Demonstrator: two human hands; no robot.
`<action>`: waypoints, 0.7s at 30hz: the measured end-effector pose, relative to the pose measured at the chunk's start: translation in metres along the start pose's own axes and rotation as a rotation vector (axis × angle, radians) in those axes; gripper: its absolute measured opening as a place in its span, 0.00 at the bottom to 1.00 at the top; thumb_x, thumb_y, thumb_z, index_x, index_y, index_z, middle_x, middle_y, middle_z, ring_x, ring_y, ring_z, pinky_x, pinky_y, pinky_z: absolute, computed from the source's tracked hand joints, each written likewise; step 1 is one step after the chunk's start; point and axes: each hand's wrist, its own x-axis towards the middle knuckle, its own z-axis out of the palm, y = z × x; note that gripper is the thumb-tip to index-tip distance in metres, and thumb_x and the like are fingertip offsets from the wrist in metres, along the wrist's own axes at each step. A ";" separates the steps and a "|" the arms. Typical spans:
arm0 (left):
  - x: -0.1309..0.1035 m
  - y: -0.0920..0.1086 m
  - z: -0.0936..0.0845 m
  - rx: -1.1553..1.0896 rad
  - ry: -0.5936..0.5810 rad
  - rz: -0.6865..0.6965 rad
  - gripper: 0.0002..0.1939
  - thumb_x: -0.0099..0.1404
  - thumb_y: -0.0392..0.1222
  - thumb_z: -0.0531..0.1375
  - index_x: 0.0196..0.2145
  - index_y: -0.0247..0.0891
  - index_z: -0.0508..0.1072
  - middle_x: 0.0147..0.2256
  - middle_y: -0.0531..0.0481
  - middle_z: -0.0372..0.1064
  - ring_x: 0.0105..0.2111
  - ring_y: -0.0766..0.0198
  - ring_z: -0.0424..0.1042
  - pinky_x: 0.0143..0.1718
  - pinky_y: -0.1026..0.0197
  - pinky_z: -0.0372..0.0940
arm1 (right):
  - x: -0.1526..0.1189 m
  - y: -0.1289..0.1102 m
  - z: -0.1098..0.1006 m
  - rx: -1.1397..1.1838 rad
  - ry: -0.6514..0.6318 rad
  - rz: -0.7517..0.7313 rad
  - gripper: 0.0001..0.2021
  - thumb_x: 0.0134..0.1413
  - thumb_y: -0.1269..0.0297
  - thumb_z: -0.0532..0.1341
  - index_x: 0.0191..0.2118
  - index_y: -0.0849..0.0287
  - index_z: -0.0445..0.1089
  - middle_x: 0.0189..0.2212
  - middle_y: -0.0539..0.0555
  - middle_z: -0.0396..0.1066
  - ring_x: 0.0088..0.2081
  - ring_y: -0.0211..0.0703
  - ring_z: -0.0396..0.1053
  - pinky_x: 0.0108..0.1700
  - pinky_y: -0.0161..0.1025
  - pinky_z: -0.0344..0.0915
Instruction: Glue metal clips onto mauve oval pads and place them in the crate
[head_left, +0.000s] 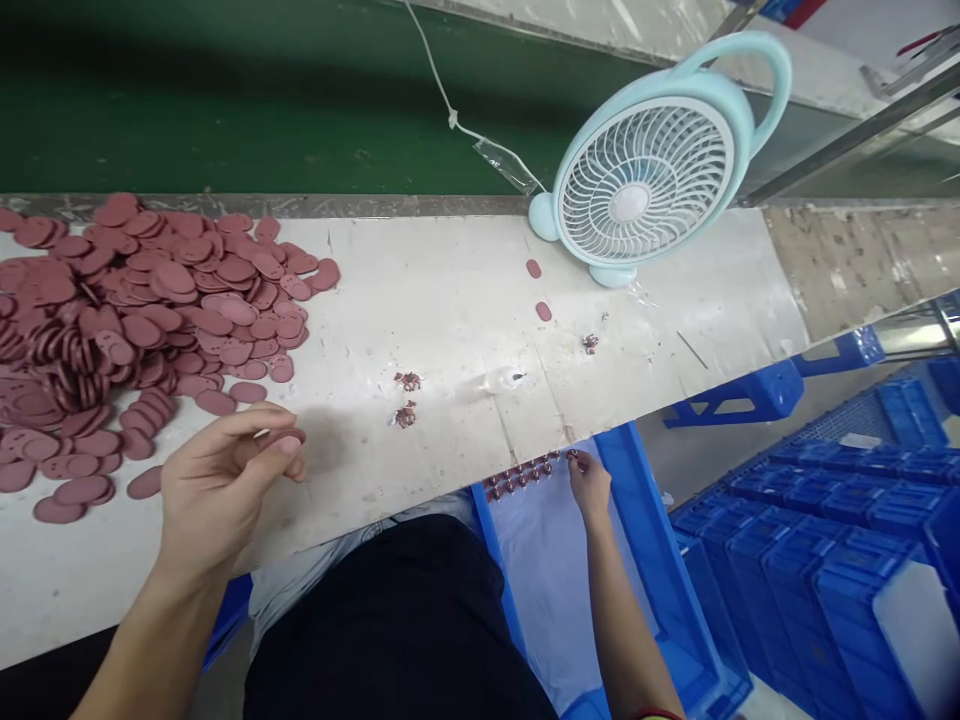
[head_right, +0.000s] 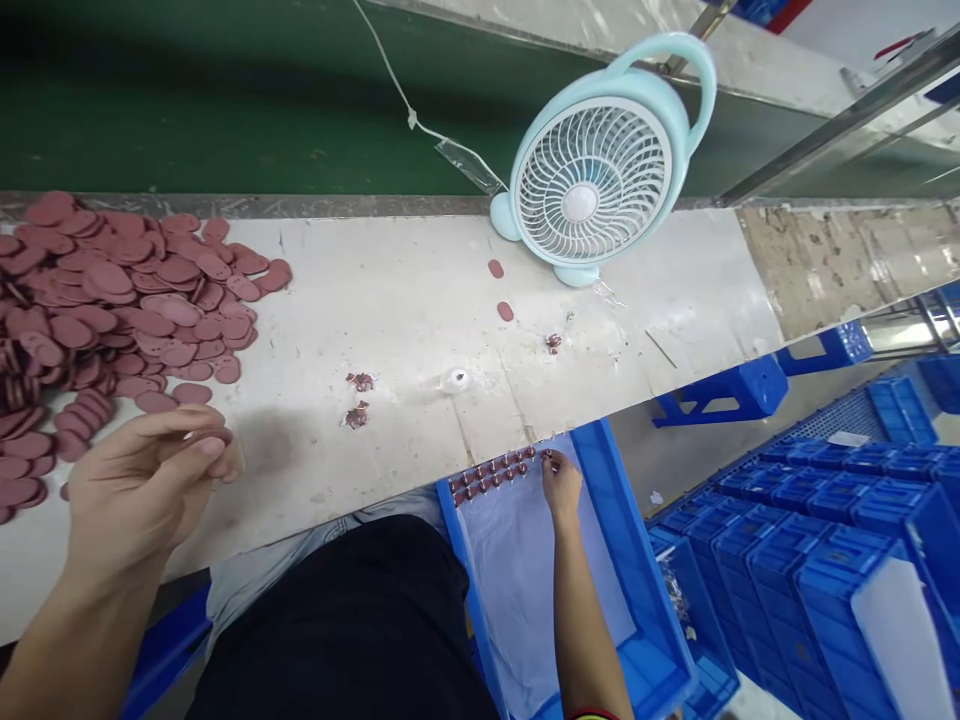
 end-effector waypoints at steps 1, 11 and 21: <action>-0.002 0.000 0.000 -0.053 -0.007 -0.011 0.09 0.57 0.34 0.68 0.37 0.39 0.77 0.32 0.53 0.70 0.24 0.68 0.67 0.23 0.61 0.66 | 0.002 -0.002 0.001 -0.019 -0.004 0.003 0.14 0.65 0.58 0.61 0.51 0.60 0.70 0.49 0.56 0.72 0.46 0.45 0.73 0.48 0.48 0.73; -0.021 -0.001 -0.002 -0.350 -0.192 -0.184 0.07 0.58 0.30 0.67 0.30 0.41 0.77 0.31 0.52 0.70 0.20 0.74 0.62 0.22 0.66 0.68 | 0.002 -0.019 0.006 -0.123 -0.009 0.062 0.15 0.65 0.58 0.61 0.53 0.59 0.69 0.52 0.57 0.71 0.49 0.47 0.72 0.51 0.49 0.72; -0.029 0.003 -0.011 -0.383 -0.142 -0.439 0.16 0.56 0.40 0.70 0.44 0.44 0.82 0.55 0.43 0.74 0.25 0.69 0.71 0.33 0.58 0.78 | -0.004 -0.044 -0.001 0.115 0.074 0.079 0.14 0.65 0.59 0.61 0.52 0.59 0.70 0.50 0.56 0.71 0.47 0.45 0.73 0.48 0.47 0.73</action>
